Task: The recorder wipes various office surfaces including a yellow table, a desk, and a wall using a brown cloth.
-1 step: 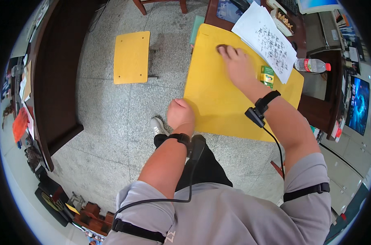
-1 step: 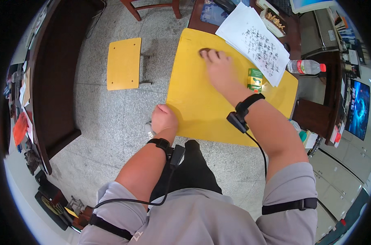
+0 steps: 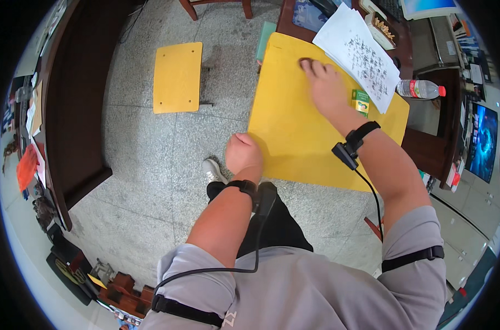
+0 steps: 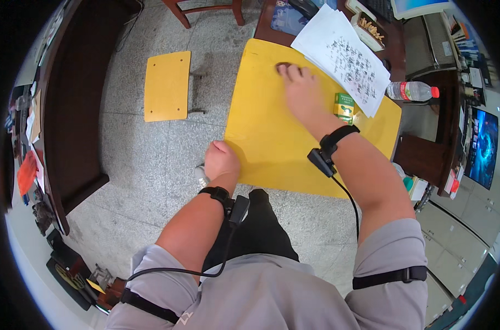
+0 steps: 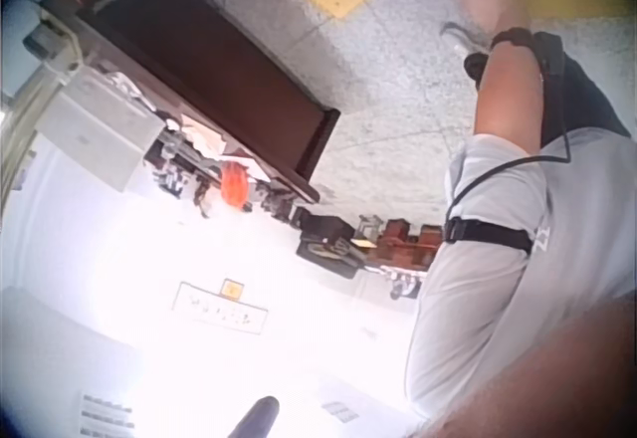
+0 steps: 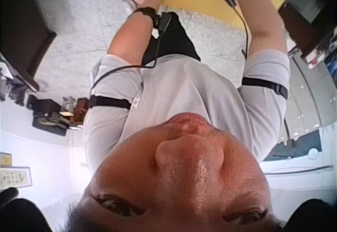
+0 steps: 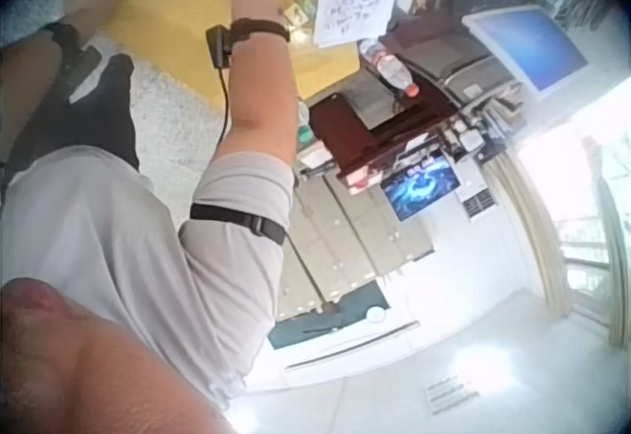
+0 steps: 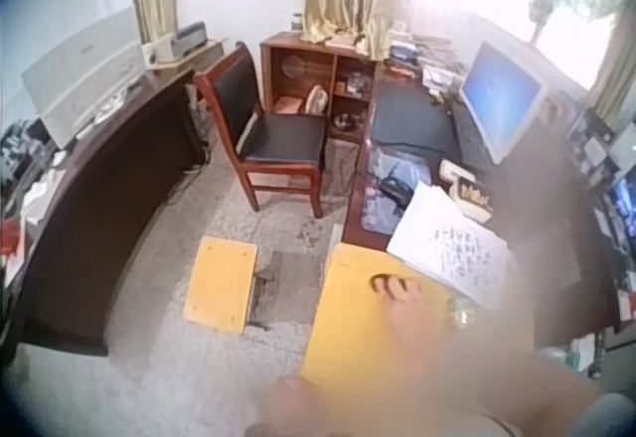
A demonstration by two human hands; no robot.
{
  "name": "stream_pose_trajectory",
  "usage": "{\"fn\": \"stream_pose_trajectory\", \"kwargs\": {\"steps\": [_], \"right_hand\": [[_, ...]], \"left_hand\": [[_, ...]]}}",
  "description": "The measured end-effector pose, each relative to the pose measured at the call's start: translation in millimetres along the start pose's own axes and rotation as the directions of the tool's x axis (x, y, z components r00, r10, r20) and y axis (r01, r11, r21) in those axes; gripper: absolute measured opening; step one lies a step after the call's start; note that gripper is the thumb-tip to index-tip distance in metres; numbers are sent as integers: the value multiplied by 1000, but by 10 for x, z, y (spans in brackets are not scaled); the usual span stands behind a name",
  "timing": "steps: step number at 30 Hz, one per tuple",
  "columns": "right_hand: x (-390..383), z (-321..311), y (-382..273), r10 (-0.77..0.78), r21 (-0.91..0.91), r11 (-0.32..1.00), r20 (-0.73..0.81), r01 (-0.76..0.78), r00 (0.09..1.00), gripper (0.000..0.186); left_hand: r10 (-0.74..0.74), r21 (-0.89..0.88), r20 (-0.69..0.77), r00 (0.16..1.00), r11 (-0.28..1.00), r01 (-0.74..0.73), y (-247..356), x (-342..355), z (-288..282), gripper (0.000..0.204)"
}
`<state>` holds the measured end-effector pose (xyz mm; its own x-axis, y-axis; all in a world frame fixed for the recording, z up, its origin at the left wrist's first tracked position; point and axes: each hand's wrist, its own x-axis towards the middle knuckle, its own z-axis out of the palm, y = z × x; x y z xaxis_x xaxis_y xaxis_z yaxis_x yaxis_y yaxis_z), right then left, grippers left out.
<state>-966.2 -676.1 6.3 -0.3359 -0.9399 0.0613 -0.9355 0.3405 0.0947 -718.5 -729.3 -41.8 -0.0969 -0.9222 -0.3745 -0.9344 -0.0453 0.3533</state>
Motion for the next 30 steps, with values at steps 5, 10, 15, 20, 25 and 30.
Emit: {"fn": "stream_pose_trajectory", "kwargs": {"steps": [5, 10, 15, 20, 25, 30], "right_hand": [[336, 98, 81, 264, -145, 955, 20, -259, 964, 51], [262, 21, -432, 163, -71, 984, 1, -162, 987, 52], [-145, -33, -563, 87, 6, 996, -39, -87, 995, 59], [-98, 46, -644, 365, -97, 927, 11, -363, 931, 57], [306, 170, -273, 470, -201, 868, 41, -454, 881, 54], [470, 194, -343, 477, -232, 856, 7, -463, 879, 53]], "left_hand": [[-3, 2, 48, 999, 1000, 3, 50, -6, -13, 40], [-18, -26, 142, 990, 999, 22, 40, 18, -43, 41], [-38, -33, 182, 983, 998, 44, 71, 40, -21, 42], [1, -58, 236, 972, 998, 13, 49, 69, -91, 45], [61, -184, 322, 945, 983, -1, 21, 81, -94, 47], [21, -140, 271, 962, 990, 17, 61, 23, -59, 47]]}}
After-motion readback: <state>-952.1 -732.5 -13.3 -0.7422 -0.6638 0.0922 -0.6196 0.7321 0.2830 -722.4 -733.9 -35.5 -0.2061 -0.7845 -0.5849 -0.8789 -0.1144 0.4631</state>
